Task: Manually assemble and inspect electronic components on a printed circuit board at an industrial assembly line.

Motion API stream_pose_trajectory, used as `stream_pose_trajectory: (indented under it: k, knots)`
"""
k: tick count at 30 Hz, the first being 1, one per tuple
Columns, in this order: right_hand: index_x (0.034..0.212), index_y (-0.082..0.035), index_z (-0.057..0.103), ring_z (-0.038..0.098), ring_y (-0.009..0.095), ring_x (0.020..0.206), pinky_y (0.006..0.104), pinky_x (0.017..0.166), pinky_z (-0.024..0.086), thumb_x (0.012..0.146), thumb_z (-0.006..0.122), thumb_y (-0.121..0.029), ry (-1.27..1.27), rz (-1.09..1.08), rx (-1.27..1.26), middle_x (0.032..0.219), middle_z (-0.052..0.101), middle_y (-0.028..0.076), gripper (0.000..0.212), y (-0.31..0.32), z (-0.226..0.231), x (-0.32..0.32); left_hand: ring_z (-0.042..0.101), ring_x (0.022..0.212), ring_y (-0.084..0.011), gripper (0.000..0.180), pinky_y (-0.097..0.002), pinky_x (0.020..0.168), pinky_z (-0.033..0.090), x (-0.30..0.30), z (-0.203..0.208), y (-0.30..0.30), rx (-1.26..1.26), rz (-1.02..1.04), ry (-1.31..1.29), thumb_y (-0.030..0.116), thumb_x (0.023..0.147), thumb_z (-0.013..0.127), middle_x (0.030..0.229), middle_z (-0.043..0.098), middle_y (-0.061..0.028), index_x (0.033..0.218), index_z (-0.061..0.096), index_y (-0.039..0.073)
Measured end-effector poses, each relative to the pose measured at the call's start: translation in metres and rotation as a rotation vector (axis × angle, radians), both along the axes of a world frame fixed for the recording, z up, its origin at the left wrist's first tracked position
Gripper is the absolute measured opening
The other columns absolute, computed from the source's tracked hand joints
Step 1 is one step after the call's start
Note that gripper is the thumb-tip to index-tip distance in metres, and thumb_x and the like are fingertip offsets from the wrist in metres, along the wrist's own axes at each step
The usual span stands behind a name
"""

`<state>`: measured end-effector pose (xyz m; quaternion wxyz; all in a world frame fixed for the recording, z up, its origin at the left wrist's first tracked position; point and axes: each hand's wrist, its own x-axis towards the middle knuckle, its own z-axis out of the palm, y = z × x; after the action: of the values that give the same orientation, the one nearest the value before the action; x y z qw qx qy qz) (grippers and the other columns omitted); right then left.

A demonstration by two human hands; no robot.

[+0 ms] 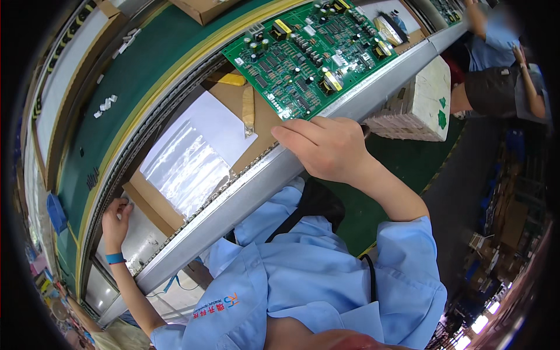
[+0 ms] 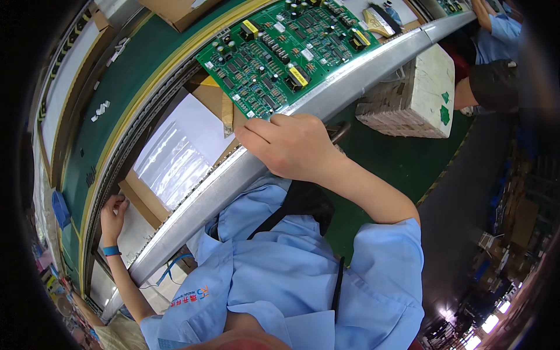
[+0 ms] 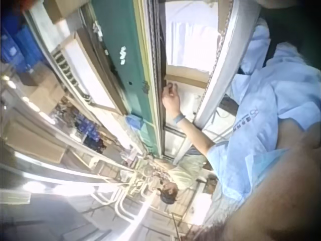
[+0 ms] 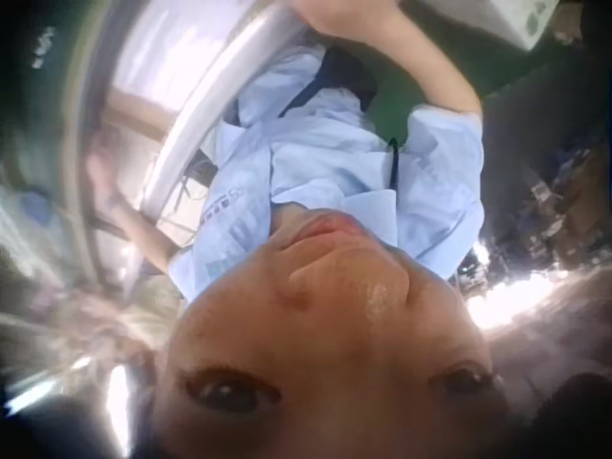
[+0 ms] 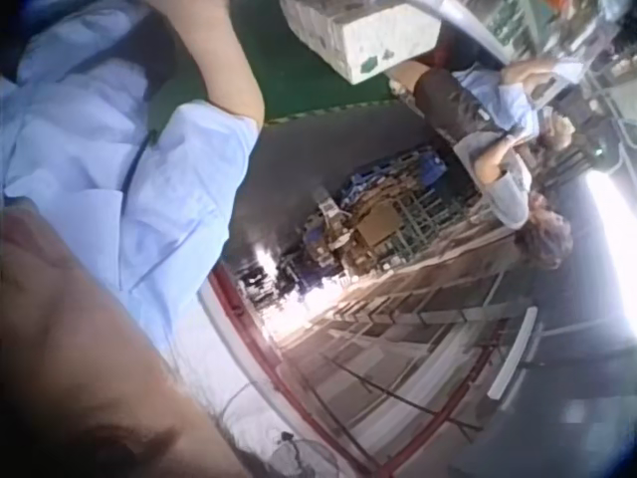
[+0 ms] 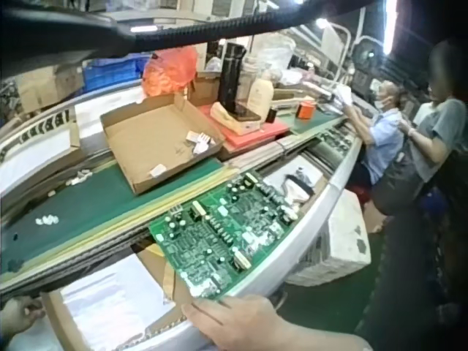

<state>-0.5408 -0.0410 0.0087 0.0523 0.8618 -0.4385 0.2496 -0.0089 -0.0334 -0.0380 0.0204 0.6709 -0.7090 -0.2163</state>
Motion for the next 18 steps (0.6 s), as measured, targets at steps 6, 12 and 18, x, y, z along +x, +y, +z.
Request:
stream_pose_trajectory:
  k: [6, 12, 18]
  knots:
    - [0.094, -0.015, 0.07, 0.063, 0.012, 0.063, 0.0253, 0.051, 0.047, 0.076, 0.069, -0.015, 0.043, 0.029, 0.0, 0.088, 0.069, -0.003, 0.018, -0.004, 0.005, -0.011, 0.064, 0.071, -0.0238, 0.019, -0.0353, 0.068, 0.05, -0.007, 0.002, -0.002, -0.031, -0.033, -0.017, 0.011, 0.083, 0.069, 0.084, 0.066, -0.0149, 0.098, 0.064, 0.0]
    - [0.093, -0.013, 0.069, 0.066, 0.017, 0.067, 0.0297, 0.055, 0.051, 0.077, 0.072, -0.019, 0.056, -0.105, -0.016, 0.086, 0.069, -0.001, 0.017, -0.01, 0.01, -0.038, 0.065, 0.071, -0.0253, 0.021, -0.0361, 0.067, 0.051, -0.004, 0.002, 0.002, -0.044, -0.033, -0.043, 0.013, 0.082, 0.07, 0.084, 0.066, -0.0155, 0.099, 0.065, 0.001]
    - [0.092, -0.013, 0.068, 0.066, 0.02, 0.07, 0.0314, 0.058, 0.051, 0.083, 0.069, -0.019, 0.048, -0.224, -0.068, 0.084, 0.067, 0.0, 0.011, -0.026, 0.011, -0.081, 0.065, 0.071, -0.0262, 0.022, -0.0362, 0.066, 0.05, -0.004, 0.007, 0.009, -0.066, -0.047, -0.051, 0.015, 0.081, 0.071, 0.081, 0.066, -0.0145, 0.098, 0.067, 0.002]
